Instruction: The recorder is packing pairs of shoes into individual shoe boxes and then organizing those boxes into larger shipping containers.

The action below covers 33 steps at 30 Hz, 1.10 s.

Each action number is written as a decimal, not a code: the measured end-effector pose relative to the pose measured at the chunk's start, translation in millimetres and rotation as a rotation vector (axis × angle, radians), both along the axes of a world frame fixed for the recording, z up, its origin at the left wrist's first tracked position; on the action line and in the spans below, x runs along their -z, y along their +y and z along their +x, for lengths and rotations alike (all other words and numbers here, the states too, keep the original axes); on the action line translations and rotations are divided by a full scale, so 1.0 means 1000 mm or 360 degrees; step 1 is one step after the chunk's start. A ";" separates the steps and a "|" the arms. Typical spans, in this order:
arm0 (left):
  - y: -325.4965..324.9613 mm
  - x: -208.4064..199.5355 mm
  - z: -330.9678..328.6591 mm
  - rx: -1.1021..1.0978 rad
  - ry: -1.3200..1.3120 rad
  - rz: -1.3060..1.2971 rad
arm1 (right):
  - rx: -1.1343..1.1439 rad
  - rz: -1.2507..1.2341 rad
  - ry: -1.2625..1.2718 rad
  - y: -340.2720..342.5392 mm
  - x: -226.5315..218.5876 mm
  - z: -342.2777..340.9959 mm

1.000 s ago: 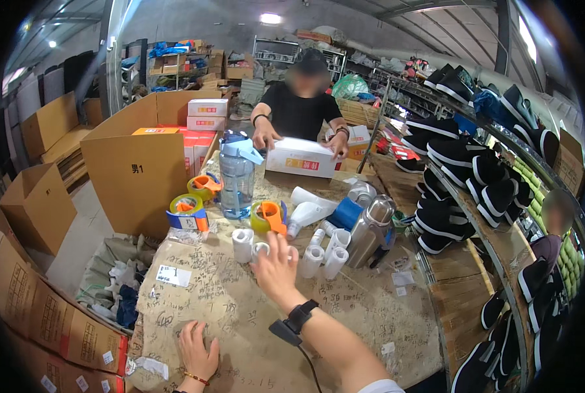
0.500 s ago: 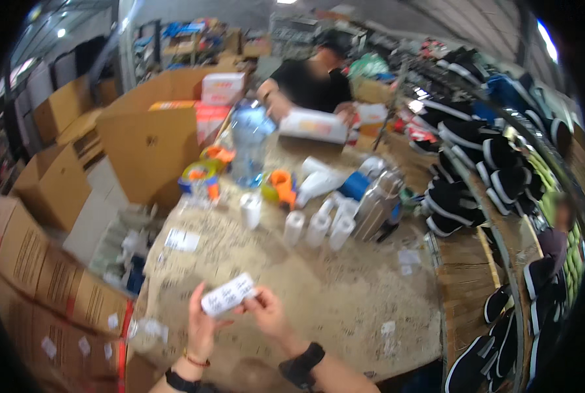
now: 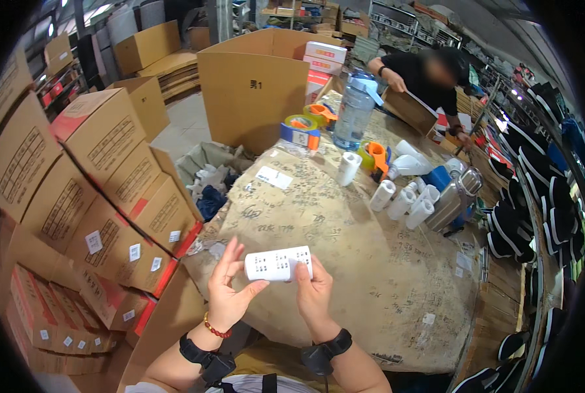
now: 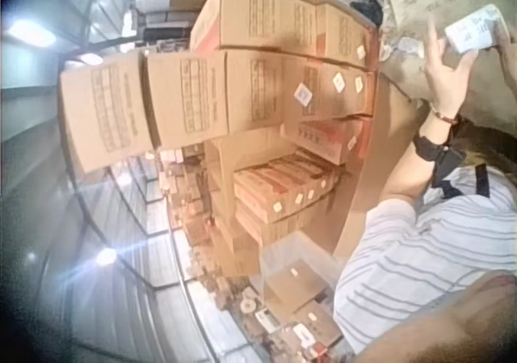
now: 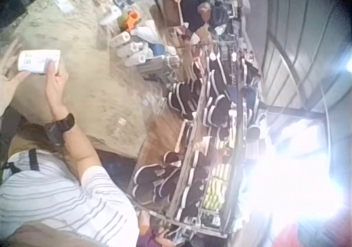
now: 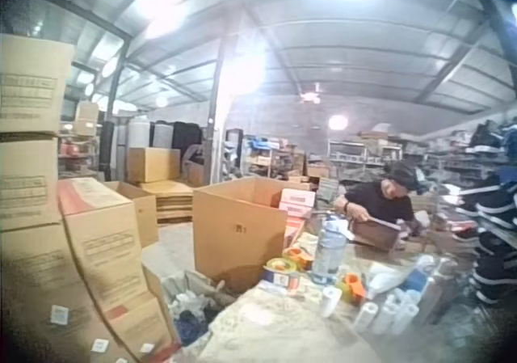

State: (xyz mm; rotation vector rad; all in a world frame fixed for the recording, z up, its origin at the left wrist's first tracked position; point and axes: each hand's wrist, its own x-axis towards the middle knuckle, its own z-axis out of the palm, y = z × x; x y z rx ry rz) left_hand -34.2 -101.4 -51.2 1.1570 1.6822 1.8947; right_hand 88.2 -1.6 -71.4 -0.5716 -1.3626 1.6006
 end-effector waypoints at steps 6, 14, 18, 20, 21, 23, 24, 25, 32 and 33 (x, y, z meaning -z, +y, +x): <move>-0.026 -0.006 -0.029 0.0636 -0.0962 -0.0008 | -0.0141 0.0447 -0.0002 -0.024 -0.010 -0.012; -0.033 0.017 -0.042 0.0191 -0.0418 -0.0044 | -0.0724 -0.0237 -0.0290 -0.009 -0.027 -0.022; -0.026 0.007 -0.042 0.0184 -0.0237 -0.0162 | -0.0486 0.0116 -0.0413 0.004 -0.024 -0.018; -0.020 0.008 -0.049 0.0116 -0.0133 -0.0217 | -0.0084 0.1139 -0.0621 0.009 -0.029 -0.020; -0.021 0.021 -0.053 0.0061 -0.0166 -0.0185 | -0.0034 0.1303 -0.0682 0.010 -0.029 -0.024; -0.015 0.032 -0.059 0.0014 -0.0151 -0.0177 | 0.0114 0.1586 -0.0760 0.012 -0.025 -0.027; -0.012 0.036 -0.061 0.0004 -0.0234 -0.0155 | 0.0178 0.1819 -0.0868 0.012 -0.034 -0.027; -0.012 0.040 -0.065 -0.0040 -0.0314 -0.0140 | 0.0234 0.1822 -0.0880 0.015 -0.036 -0.030; 0.010 0.057 -0.069 -0.0001 -0.0363 -0.0428 | 0.0390 0.1421 -0.0417 0.018 -0.011 -0.026; 0.014 0.055 -0.066 0.0078 -0.0278 -0.0390 | 0.0435 0.1435 -0.0433 0.023 -0.007 -0.028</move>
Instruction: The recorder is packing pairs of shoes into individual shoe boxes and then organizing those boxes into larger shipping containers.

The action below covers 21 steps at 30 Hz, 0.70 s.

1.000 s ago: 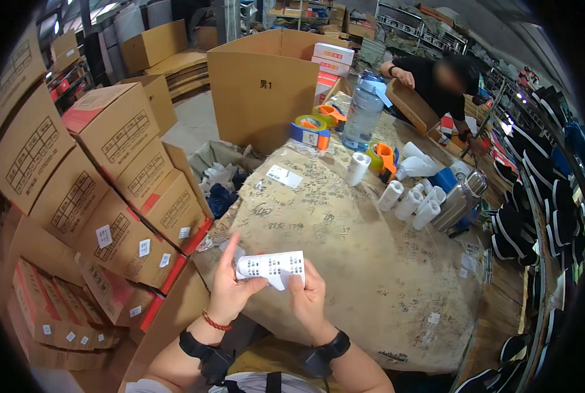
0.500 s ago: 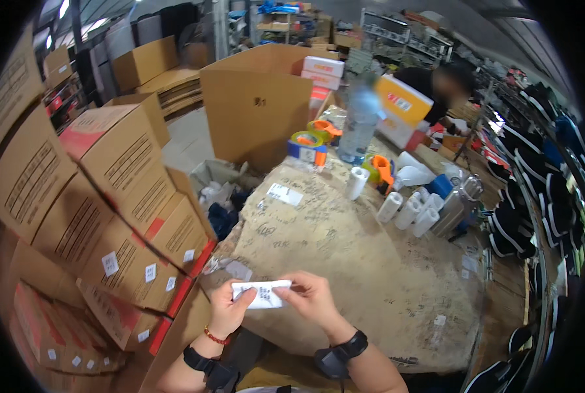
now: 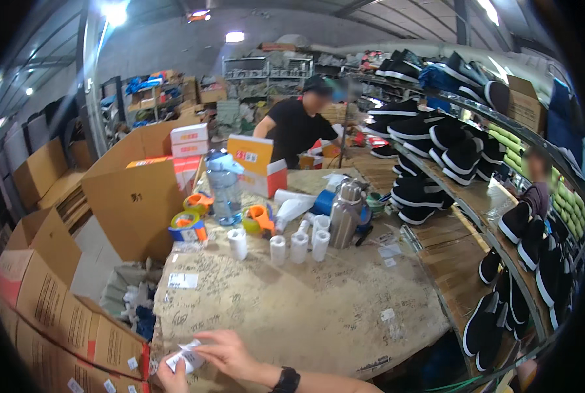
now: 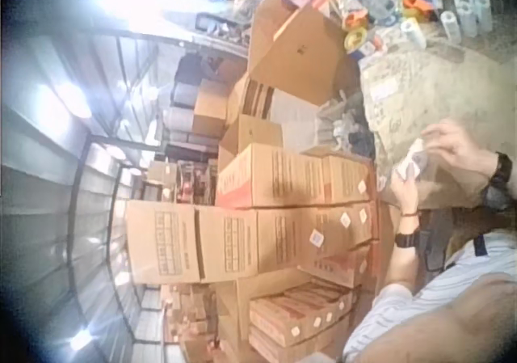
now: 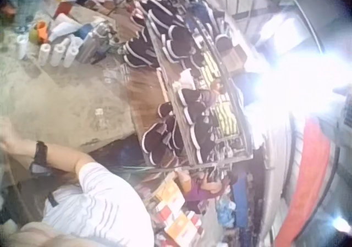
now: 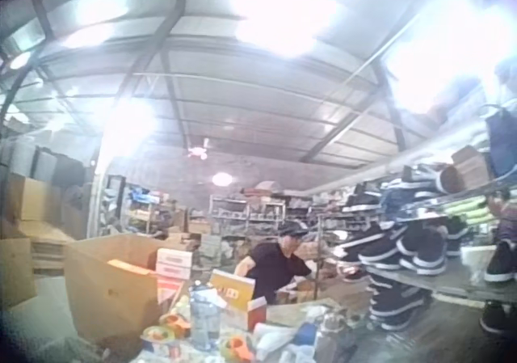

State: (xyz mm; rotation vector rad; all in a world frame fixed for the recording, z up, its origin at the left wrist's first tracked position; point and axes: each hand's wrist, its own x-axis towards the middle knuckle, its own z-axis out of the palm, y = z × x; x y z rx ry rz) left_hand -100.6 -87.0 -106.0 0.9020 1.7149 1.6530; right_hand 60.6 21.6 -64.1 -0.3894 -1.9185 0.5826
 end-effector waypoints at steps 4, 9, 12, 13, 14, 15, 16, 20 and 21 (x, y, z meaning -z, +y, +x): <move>-0.003 -0.029 0.025 0.0183 0.0321 -0.0072 | -0.0137 0.0001 -0.0412 0.000 0.021 -0.005; -0.002 -0.006 0.018 0.0221 0.0220 -0.0063 | -0.0172 -0.0107 -0.0565 -0.004 0.012 0.000; -0.003 -0.014 0.023 0.0278 0.0346 -0.0271 | -0.0292 -0.0309 -0.0511 0.010 0.017 0.003; -0.002 -0.013 0.023 0.0282 0.0387 -0.0219 | -0.0291 -0.0302 -0.0508 0.010 0.015 0.003; -0.002 -0.011 0.023 0.0283 0.0426 -0.0166 | -0.0274 -0.0193 -0.0383 0.010 0.013 0.003; -0.001 -0.009 0.021 0.0280 0.0428 -0.0158 | -0.0257 -0.0083 -0.0260 0.010 0.012 0.003; 0.000 -0.006 0.023 0.0247 0.0362 -0.0137 | -0.0265 -0.0075 -0.0263 0.011 0.014 0.005; -0.008 0.003 0.026 0.0248 0.0099 -0.0211 | -0.0149 0.0149 -0.0270 -0.001 0.023 0.009; -0.003 0.006 0.027 0.0247 0.0098 -0.0208 | -0.0090 0.0177 -0.0272 -0.003 0.024 0.011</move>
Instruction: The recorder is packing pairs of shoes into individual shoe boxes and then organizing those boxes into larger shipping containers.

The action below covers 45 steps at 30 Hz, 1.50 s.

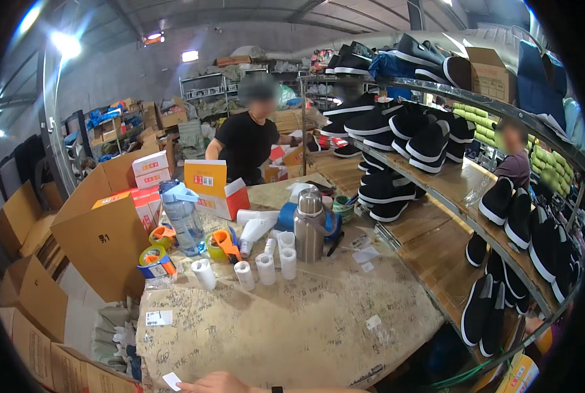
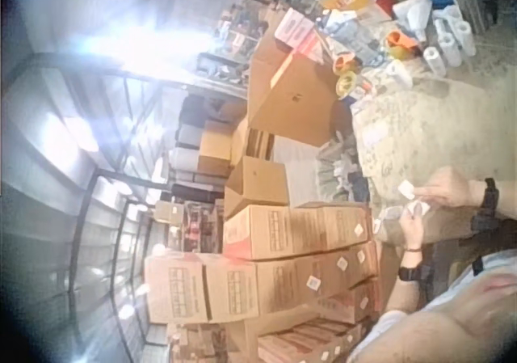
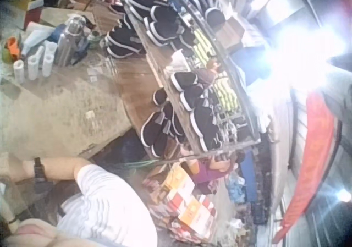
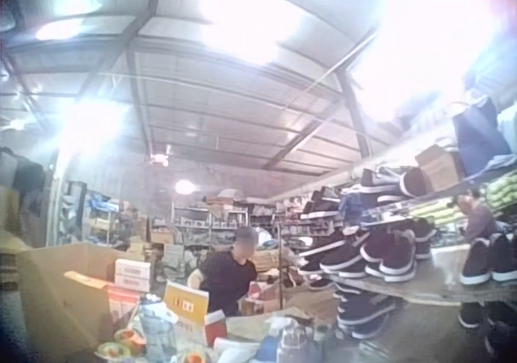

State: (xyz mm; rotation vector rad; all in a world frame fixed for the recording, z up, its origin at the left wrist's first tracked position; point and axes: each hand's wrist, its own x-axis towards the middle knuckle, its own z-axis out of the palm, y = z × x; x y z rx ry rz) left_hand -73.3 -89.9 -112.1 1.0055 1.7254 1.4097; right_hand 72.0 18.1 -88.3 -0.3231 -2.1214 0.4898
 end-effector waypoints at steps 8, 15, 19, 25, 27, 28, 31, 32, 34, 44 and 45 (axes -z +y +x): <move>0.019 0.008 0.000 -0.0012 0.0122 -0.0015 | -0.0040 0.0038 0.0062 0.025 0.012 0.014; 0.003 -0.005 -0.015 0.0196 0.0323 -0.0028 | -0.0470 -0.0119 -0.0065 0.022 -0.015 -0.021; -0.012 -0.009 -0.020 0.0125 0.0361 0.0070 | -0.0717 -0.0187 -0.0171 0.008 -0.018 -0.026; -0.079 0.009 -0.039 -0.0234 -0.0587 0.0261 | -0.0514 -0.1289 0.0461 -0.016 -0.022 -0.078; -0.103 0.011 -0.035 -0.0365 -0.0604 0.0266 | -0.0624 -0.1622 0.0615 -0.020 -0.033 -0.123; -0.115 0.015 -0.035 -0.0410 -0.0524 0.0176 | -0.0676 -0.1675 0.0663 -0.024 -0.049 -0.152; -0.139 0.014 -0.028 -0.0490 -0.0571 0.0059 | -0.1016 -0.1931 0.1160 -0.055 -0.129 -0.210; -0.139 0.007 -0.021 -0.0508 -0.0494 0.0045 | -0.1106 -0.1873 0.1299 -0.061 -0.145 -0.227; -0.149 0.006 -0.009 -0.0462 -0.0467 0.0071 | -0.1035 -0.1759 0.1284 -0.080 -0.168 -0.257; -0.180 0.028 -0.015 -0.0531 -0.0611 0.0177 | -0.0361 -0.1527 0.0467 -0.085 -0.112 -0.273; -0.182 0.030 -0.016 -0.0516 -0.0621 0.0167 | -0.0096 -0.0949 0.0185 -0.083 -0.104 -0.268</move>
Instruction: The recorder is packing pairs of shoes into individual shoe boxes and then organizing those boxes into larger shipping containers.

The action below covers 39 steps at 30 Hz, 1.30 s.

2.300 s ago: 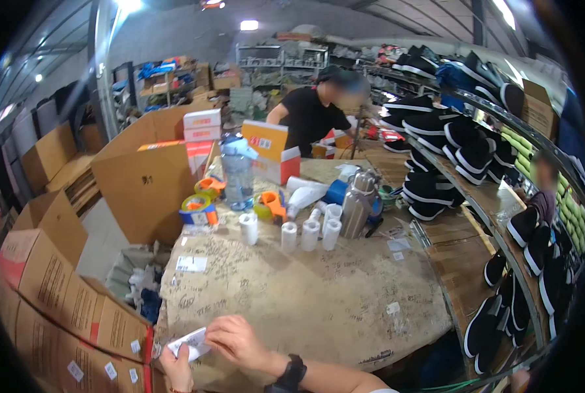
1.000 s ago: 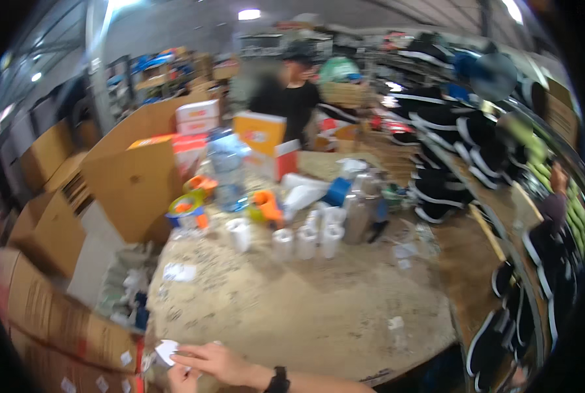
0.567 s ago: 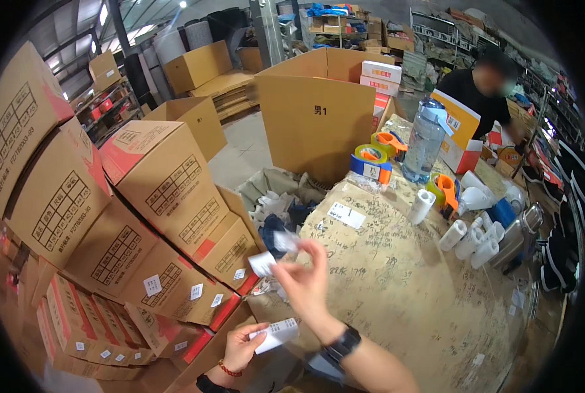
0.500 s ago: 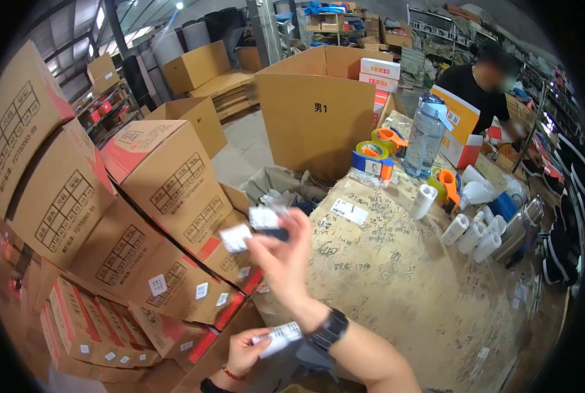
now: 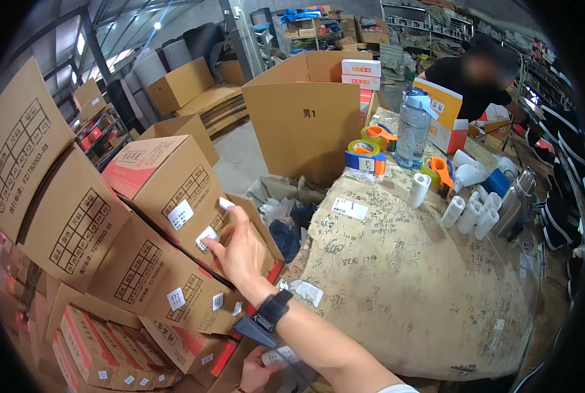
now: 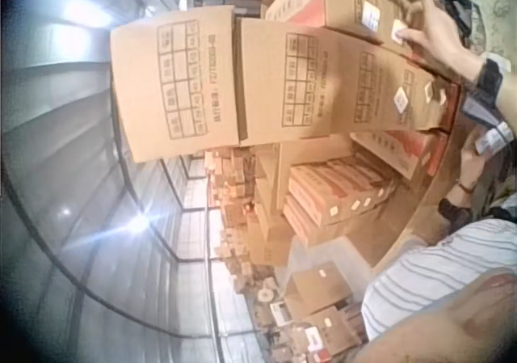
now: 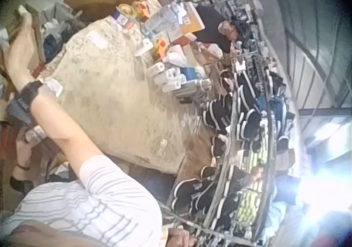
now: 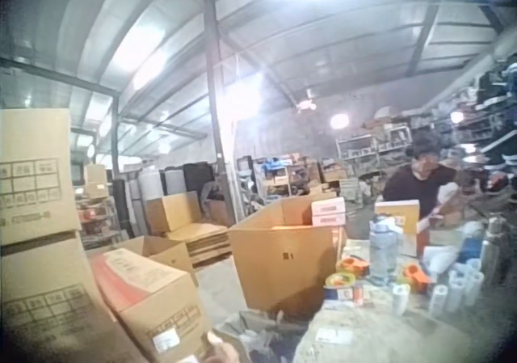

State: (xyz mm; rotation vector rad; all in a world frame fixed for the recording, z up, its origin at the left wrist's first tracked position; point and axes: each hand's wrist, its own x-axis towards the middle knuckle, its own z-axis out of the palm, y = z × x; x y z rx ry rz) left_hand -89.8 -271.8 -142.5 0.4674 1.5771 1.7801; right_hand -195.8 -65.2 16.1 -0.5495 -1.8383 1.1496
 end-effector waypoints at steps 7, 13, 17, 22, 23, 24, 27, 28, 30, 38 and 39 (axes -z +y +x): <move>0.010 0.008 -0.018 -0.0057 -0.0116 -0.0126 | -0.0121 -0.1254 0.0556 -0.003 0.098 0.004; 0.008 0.006 -0.008 -0.0101 -0.0077 -0.0226 | 0.0431 -0.0707 0.0141 0.001 0.152 0.013; 0.010 0.000 -0.017 -0.0285 0.0093 -0.0089 | -0.0437 -0.1160 0.0020 0.005 0.129 0.107; 0.068 -0.024 -0.012 -0.0245 0.0163 0.0402 | -0.0892 -0.1336 -0.0492 0.030 0.096 0.197; 0.085 -0.028 -0.007 -0.0145 0.0179 0.0414 | -0.0955 -0.1335 -0.0456 0.036 0.099 0.209; 0.100 -0.031 0.001 -0.0037 0.0193 0.0431 | -0.1009 -0.1331 -0.0418 0.038 0.102 0.221; 0.145 -0.018 0.022 0.0206 0.0522 0.0391 | -0.0652 -0.1085 -0.0182 0.056 0.099 0.248; 0.161 -0.019 0.020 0.0270 0.0672 0.0372 | -0.0499 -0.0911 -0.0126 0.071 0.102 0.258; 0.188 -0.010 0.010 0.0351 0.1222 0.0312 | -0.0189 -0.0751 -0.0249 0.112 0.106 0.275; 0.230 0.011 0.029 0.0328 0.1366 0.0054 | 0.0919 0.0624 -0.1176 0.292 0.080 0.315; 0.233 0.011 0.031 0.0316 0.1323 0.0022 | 0.0915 0.0622 -0.1182 0.310 0.082 0.309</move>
